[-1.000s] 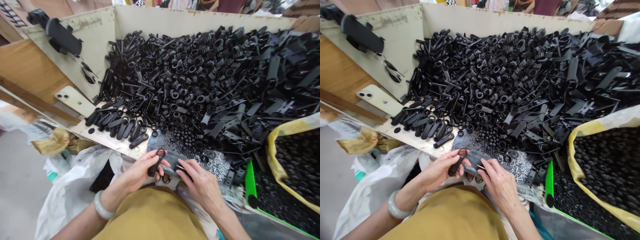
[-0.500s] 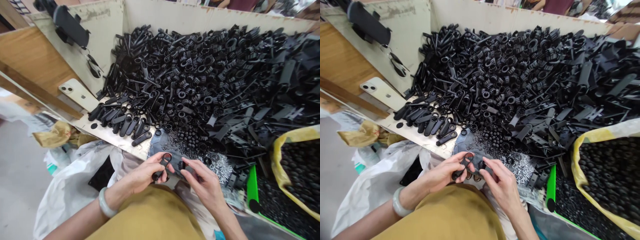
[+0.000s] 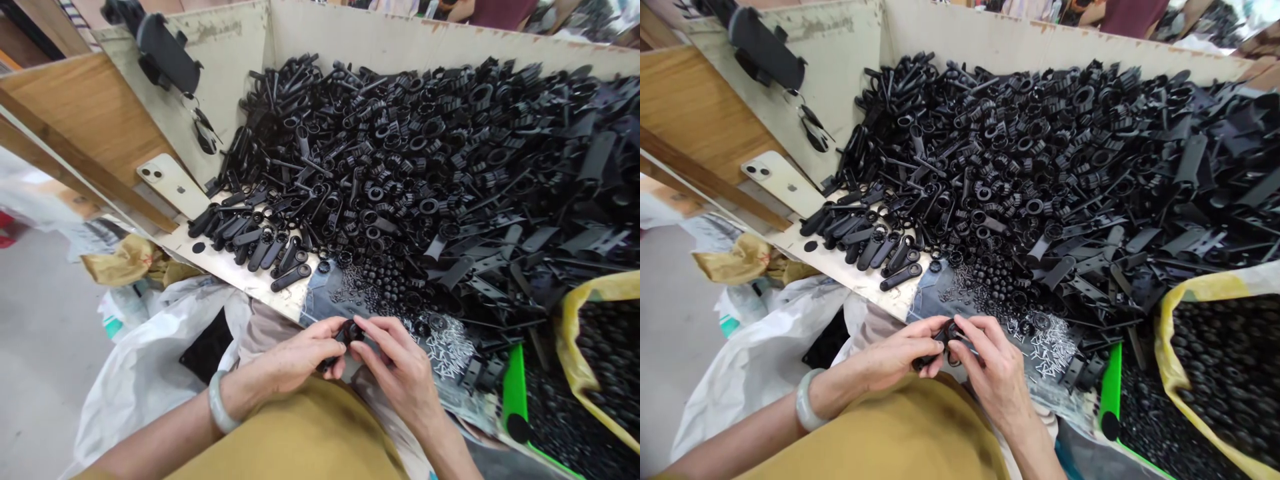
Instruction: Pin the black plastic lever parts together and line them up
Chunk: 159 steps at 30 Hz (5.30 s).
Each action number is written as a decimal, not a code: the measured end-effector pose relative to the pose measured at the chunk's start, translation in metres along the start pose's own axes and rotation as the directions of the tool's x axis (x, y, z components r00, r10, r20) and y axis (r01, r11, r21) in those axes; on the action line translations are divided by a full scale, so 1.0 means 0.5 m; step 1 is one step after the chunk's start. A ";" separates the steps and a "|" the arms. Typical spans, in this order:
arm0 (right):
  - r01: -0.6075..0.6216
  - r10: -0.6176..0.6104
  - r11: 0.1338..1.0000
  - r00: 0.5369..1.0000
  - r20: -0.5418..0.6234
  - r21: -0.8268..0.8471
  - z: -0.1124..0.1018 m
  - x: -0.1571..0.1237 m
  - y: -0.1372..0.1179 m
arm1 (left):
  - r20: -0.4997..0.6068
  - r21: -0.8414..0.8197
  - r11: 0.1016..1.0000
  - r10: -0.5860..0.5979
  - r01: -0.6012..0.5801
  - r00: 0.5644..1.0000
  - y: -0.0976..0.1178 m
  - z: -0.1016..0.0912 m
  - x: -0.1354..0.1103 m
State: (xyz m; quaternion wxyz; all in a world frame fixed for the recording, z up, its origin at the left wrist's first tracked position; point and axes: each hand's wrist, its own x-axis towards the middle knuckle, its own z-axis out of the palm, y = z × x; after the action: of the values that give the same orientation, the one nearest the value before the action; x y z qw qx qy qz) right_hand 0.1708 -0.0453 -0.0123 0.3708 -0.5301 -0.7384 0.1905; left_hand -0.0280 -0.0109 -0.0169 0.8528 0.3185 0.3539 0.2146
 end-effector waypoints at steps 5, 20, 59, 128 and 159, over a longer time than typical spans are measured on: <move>0.041 -0.042 0.999 0.999 -0.030 -0.032 0.005 -0.004 -0.002 | -0.039 0.087 0.996 -0.015 0.019 0.999 0.013 0.013 -0.009; 0.078 -0.095 0.984 0.990 -0.101 -0.157 0.033 -0.045 -0.028 | -0.092 0.758 0.648 0.215 -0.072 0.972 0.027 0.029 -0.011; -0.381 0.332 0.787 0.924 0.188 0.484 0.046 0.025 0.009 | -0.004 0.311 0.943 -0.123 0.118 0.992 0.051 0.012 -0.015; -0.237 0.240 0.917 0.970 -0.031 -0.321 0.056 0.056 0.051 | -0.335 0.788 0.612 0.517 -0.066 0.788 0.058 -0.023 0.048; -0.181 0.187 0.944 0.982 0.004 0.278 0.017 0.028 -0.007 | -0.298 0.297 0.951 0.175 -0.083 0.938 0.034 0.013 0.027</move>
State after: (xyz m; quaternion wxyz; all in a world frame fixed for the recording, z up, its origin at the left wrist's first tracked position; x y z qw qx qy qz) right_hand 0.1600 -0.0326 -0.0105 0.4301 -0.5417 -0.6477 0.3197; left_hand -0.0167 0.0067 -0.0077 0.7142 0.4193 0.4926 0.2672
